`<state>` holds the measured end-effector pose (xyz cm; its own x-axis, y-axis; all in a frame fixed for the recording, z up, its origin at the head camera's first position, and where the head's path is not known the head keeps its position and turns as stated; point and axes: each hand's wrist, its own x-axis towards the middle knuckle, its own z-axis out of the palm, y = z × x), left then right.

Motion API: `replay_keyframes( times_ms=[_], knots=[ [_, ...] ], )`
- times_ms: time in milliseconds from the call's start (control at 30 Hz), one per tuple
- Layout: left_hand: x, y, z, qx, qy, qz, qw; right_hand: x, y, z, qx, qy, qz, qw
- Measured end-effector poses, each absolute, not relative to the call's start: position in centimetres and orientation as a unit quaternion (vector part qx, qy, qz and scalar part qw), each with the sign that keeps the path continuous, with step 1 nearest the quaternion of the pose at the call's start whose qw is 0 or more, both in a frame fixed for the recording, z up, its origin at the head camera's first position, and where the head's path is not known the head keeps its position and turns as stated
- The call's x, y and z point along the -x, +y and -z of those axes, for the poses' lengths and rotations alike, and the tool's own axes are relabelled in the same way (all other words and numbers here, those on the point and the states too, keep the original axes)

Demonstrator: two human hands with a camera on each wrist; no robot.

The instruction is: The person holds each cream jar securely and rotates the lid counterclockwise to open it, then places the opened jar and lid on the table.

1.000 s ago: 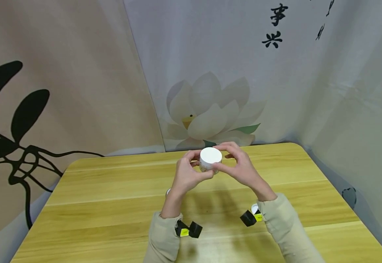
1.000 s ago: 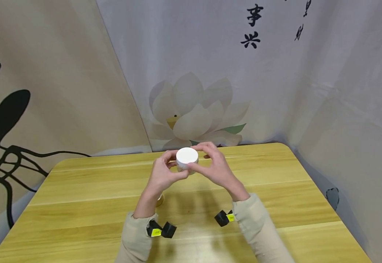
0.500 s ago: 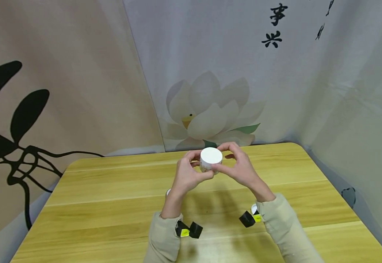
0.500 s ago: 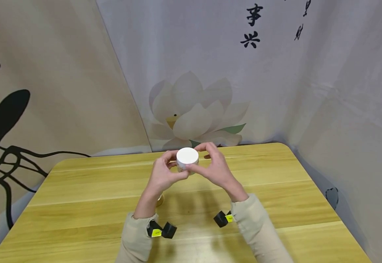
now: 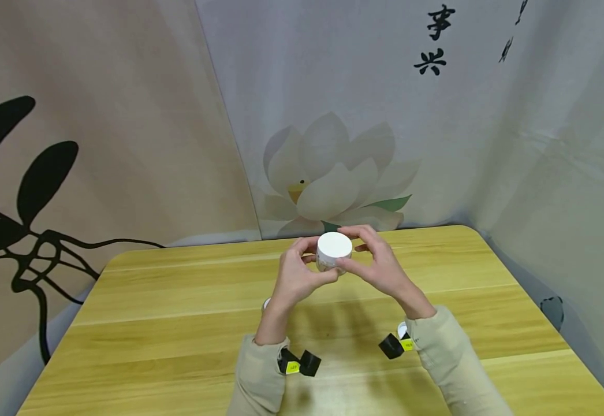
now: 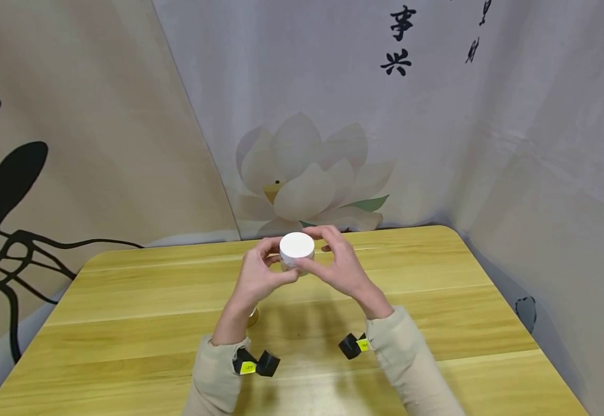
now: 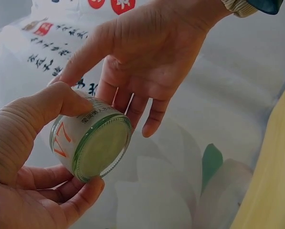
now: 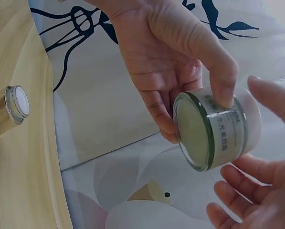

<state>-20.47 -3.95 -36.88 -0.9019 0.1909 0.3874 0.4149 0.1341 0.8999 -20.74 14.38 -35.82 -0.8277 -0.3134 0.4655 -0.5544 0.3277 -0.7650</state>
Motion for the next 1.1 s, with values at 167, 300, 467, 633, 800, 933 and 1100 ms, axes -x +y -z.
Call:
replay_keyframes(
  times_ms=[167, 300, 467, 633, 800, 933, 1100],
  knots=[
    [20.58, -3.87, 37.01, 0.206, -0.74, 0.634, 0.09, 20.65, 14.22, 35.61, -0.245, -0.813, -0.514, 0.118],
    [20.57, -3.88, 36.95, 0.206, -0.743, 0.63, 0.09, 20.71, 14.32, 35.52, -0.256, -0.812, -0.511, 0.122],
    [20.52, -3.91, 36.82, 0.207, -0.751, 0.62, 0.093, 20.71, 14.65, 35.49, -0.288, -0.804, -0.506, 0.123],
    [20.53, -3.84, 36.68, 0.203, -0.75, 0.624, 0.09, 20.67, 14.58, 35.57, -0.279, -0.804, -0.512, 0.119],
    [20.6, -3.78, 36.82, 0.202, -0.739, 0.637, 0.084, 20.68, 14.33, 35.56, -0.252, -0.81, -0.515, 0.121],
    [20.59, -3.82, 36.86, 0.207, -0.735, 0.64, 0.085, 20.69, 14.17, 35.58, -0.248, -0.814, -0.51, 0.125],
    [20.59, -3.9, 36.85, 0.203, -0.741, 0.634, 0.085, 20.78, 14.15, 35.67, -0.257, -0.812, -0.51, 0.119]
  ],
)
